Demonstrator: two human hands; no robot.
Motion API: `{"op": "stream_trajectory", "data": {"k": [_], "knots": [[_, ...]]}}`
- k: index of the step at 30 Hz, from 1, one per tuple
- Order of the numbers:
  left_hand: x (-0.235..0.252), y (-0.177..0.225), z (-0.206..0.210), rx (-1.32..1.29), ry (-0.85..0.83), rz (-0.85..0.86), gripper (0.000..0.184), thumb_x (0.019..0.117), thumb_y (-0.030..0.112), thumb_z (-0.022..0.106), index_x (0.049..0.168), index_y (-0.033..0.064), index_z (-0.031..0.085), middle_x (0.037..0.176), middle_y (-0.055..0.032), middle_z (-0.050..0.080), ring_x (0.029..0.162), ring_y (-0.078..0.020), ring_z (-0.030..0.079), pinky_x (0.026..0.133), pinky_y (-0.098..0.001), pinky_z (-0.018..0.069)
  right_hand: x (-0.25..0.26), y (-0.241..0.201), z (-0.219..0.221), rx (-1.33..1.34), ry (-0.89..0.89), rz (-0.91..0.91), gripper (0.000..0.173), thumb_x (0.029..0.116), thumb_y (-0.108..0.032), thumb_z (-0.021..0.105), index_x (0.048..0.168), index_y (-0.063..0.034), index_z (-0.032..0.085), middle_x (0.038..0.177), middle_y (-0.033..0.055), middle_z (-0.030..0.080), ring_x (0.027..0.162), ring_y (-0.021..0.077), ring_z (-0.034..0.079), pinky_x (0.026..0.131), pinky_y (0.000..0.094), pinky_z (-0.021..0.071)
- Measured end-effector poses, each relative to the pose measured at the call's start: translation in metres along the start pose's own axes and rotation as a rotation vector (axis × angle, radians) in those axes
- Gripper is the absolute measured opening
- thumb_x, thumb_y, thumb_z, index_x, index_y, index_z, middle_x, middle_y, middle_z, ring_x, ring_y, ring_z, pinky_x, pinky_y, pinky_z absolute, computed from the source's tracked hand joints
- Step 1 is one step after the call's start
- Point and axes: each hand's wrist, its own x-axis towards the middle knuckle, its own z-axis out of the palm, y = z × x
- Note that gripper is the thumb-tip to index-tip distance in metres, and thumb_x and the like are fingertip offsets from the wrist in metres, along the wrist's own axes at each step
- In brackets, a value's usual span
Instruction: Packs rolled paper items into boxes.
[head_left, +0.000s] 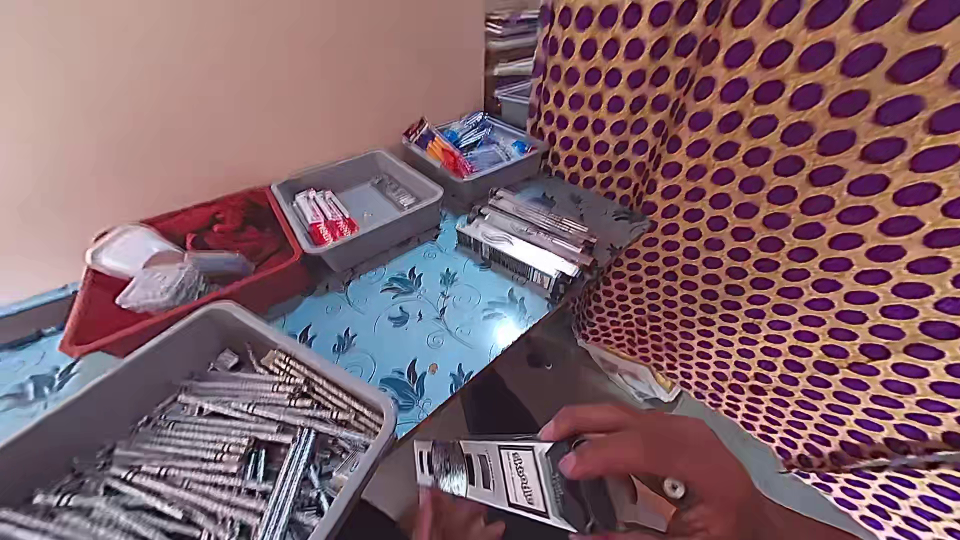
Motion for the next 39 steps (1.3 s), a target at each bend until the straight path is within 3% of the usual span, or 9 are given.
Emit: {"op": "stream_trajectory", "data": {"k": [4,7,10,15,20,25,29,35,39], "knots": [[0.024,-0.007,-0.008,-0.174,0.387,-0.105,0.060,0.1095,0.053,0.021,0.131,0.0067,0.053,0.104,-0.0100,0.071,0.088,-0.0225,0.072,0.070,-0.0402,0.0609,-0.012,0.011,0.019,-0.031,-0.146,0.016,0.032,0.0952,-0.019,0.073,0.121,-0.0041,0.062,0.127,0.0123,0.067,0.115,0.0060,0.063,0.088,0.0117,0.0519],[0.028,-0.017,-0.021,-0.157,0.325,-0.193,0.055,0.1099,0.049,0.024,0.126,0.0084,0.057,0.106,-0.0098,0.072,0.091,-0.0218,0.073,0.070,-0.0381,0.0611,-0.015,0.017,0.022,-0.014,-0.226,0.078,0.038,0.0953,-0.021,0.072,0.128,-0.0048,0.060,0.126,0.0122,0.066,0.110,0.0034,0.061,0.079,0.0076,0.0480],[0.025,-0.027,-0.029,-0.156,0.214,-0.303,0.047,0.1107,0.043,0.029,0.116,0.0109,0.063,0.101,-0.0075,0.073,0.085,-0.0183,0.073,0.064,-0.0324,0.0610,-0.014,0.030,0.025,-0.046,-0.290,0.090,0.034,0.0953,-0.025,0.072,0.122,-0.0045,0.065,0.122,0.0124,0.067,0.100,0.0019,0.061,0.071,0.0070,0.0458],[0.031,-0.028,-0.037,-0.198,0.473,-0.382,0.025,0.1086,0.028,0.041,0.105,0.0110,0.059,0.087,-0.0050,0.069,0.066,-0.0115,0.066,0.049,-0.0227,0.0505,-0.005,0.052,0.024,-0.329,-0.408,0.053,0.034,0.0980,-0.038,0.067,0.116,-0.0095,0.062,0.116,0.0090,0.072,0.105,0.0100,0.068,0.074,0.0192,0.0527],[0.029,-0.025,-0.044,-0.219,0.564,-0.208,0.027,0.1094,0.022,0.035,0.102,0.0081,0.057,0.082,-0.0064,0.067,0.067,-0.0140,0.067,0.054,-0.0259,0.0541,-0.003,0.056,0.034,-0.298,-0.341,0.083,0.039,0.0988,-0.044,0.066,0.108,-0.0069,0.062,0.115,0.0120,0.071,0.085,0.0068,0.065,0.060,0.0161,0.0454],[0.027,-0.028,-0.048,-0.239,0.665,-0.026,0.031,0.1118,0.021,0.027,0.102,0.0082,0.054,0.081,-0.0050,0.066,0.069,-0.0140,0.068,0.058,-0.0284,0.0574,-0.013,0.060,0.049,-0.072,-0.145,0.272,0.027,0.1025,-0.027,0.062,0.095,-0.0037,0.071,0.115,0.0072,0.072,0.083,-0.0080,0.059,0.065,0.0049,0.0447],[0.025,-0.026,-0.050,-0.285,0.686,-0.026,0.029,0.1107,0.020,0.031,0.101,0.0083,0.056,0.080,-0.0051,0.066,0.066,-0.0133,0.067,0.055,-0.0263,0.0558,-0.013,0.060,0.053,-0.075,-0.089,0.318,0.018,0.0991,-0.020,0.066,0.098,-0.0038,0.075,0.121,0.0070,0.072,0.083,-0.0098,0.060,0.067,0.0042,0.0462],[0.026,-0.019,-0.054,-0.265,0.708,0.027,0.029,0.1106,0.019,0.033,0.098,0.0088,0.057,0.077,-0.0036,0.067,0.066,-0.0124,0.068,0.055,-0.0255,0.0565,-0.018,0.067,0.050,-0.030,-0.070,0.271,0.015,0.0991,-0.018,0.068,0.101,-0.0052,0.075,0.123,0.0047,0.072,0.088,-0.0071,0.064,0.071,0.0067,0.0518],[0.029,-0.016,-0.058,-0.302,0.801,0.009,0.019,0.1085,0.018,0.040,0.105,0.0089,0.056,0.083,-0.0056,0.064,0.069,-0.0142,0.065,0.056,-0.0268,0.0543,-0.019,0.072,0.052,-0.067,-0.096,0.224,0.015,0.1006,-0.018,0.067,0.104,-0.0063,0.076,0.126,0.0059,0.072,0.110,0.0011,0.067,0.091,0.0138,0.0551]]}}
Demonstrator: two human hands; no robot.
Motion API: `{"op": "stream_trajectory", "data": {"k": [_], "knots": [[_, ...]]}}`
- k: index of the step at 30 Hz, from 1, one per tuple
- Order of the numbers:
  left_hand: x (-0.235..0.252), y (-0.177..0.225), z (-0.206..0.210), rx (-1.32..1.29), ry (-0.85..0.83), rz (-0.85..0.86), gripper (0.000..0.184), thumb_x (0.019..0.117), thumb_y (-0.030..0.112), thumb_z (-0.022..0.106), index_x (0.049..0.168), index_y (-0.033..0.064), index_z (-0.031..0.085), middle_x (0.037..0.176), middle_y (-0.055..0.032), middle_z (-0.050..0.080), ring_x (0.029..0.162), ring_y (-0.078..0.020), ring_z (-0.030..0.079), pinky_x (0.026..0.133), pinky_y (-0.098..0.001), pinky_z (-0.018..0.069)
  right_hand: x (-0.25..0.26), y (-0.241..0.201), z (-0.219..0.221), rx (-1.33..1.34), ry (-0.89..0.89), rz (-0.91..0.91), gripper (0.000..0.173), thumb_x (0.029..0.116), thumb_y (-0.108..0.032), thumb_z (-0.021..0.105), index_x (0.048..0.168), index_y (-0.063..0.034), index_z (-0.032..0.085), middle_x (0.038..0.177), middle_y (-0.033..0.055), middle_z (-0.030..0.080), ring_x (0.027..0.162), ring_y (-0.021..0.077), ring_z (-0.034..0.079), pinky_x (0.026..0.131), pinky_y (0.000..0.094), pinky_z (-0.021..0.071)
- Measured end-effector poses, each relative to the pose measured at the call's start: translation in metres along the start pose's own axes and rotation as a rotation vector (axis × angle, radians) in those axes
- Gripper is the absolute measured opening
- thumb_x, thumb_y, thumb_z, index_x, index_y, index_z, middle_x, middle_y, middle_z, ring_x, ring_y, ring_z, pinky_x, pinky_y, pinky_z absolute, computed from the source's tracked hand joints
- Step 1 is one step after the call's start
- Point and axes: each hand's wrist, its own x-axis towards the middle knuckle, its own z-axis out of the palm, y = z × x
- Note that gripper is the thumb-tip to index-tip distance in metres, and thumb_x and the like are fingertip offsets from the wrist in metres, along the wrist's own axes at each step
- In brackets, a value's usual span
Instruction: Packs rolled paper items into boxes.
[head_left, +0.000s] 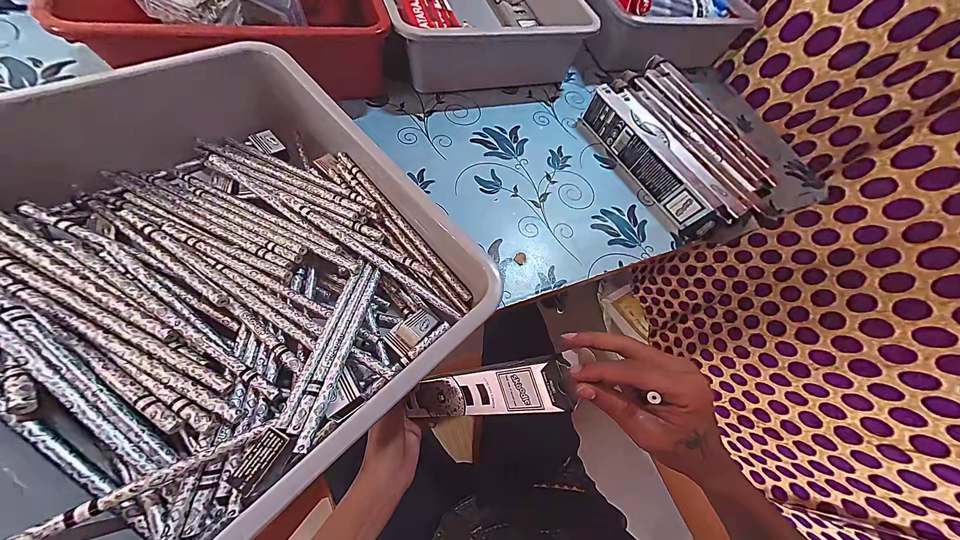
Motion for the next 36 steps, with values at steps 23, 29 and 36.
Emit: {"op": "stream_trajectory", "data": {"k": [23,29,36], "knots": [[0.006,-0.005,-0.004,0.081,0.065,0.055,0.025,0.1095,0.015,0.037,0.098,0.0068,0.057,0.070,-0.0031,0.064,0.054,-0.0099,0.062,0.046,-0.0219,0.0509,-0.004,0.008,-0.001,-0.206,-0.220,-0.006,0.041,0.1039,-0.037,0.060,0.133,-0.0088,0.065,0.130,0.0135,0.065,0.077,0.0009,0.061,0.064,0.0101,0.0483],[0.011,-0.005,-0.005,0.102,0.101,0.074,0.020,0.1068,0.012,0.043,0.093,0.0076,0.058,0.069,-0.0026,0.062,0.054,-0.0102,0.061,0.046,-0.0229,0.0506,-0.005,0.012,-0.003,-0.221,-0.319,-0.008,0.046,0.1035,-0.041,0.058,0.139,-0.0123,0.061,0.124,0.0125,0.065,0.077,0.0071,0.061,0.061,0.0165,0.0482],[0.003,-0.003,-0.005,0.162,0.033,0.094,0.027,0.1102,0.015,0.035,0.098,0.0065,0.057,0.071,0.0000,0.062,0.059,-0.0077,0.061,0.051,-0.0224,0.0519,-0.007,0.020,0.001,-0.315,-0.281,-0.068,0.046,0.1017,-0.046,0.058,0.135,-0.0148,0.063,0.122,0.0089,0.069,0.088,0.0126,0.070,0.064,0.0239,0.0555]]}}
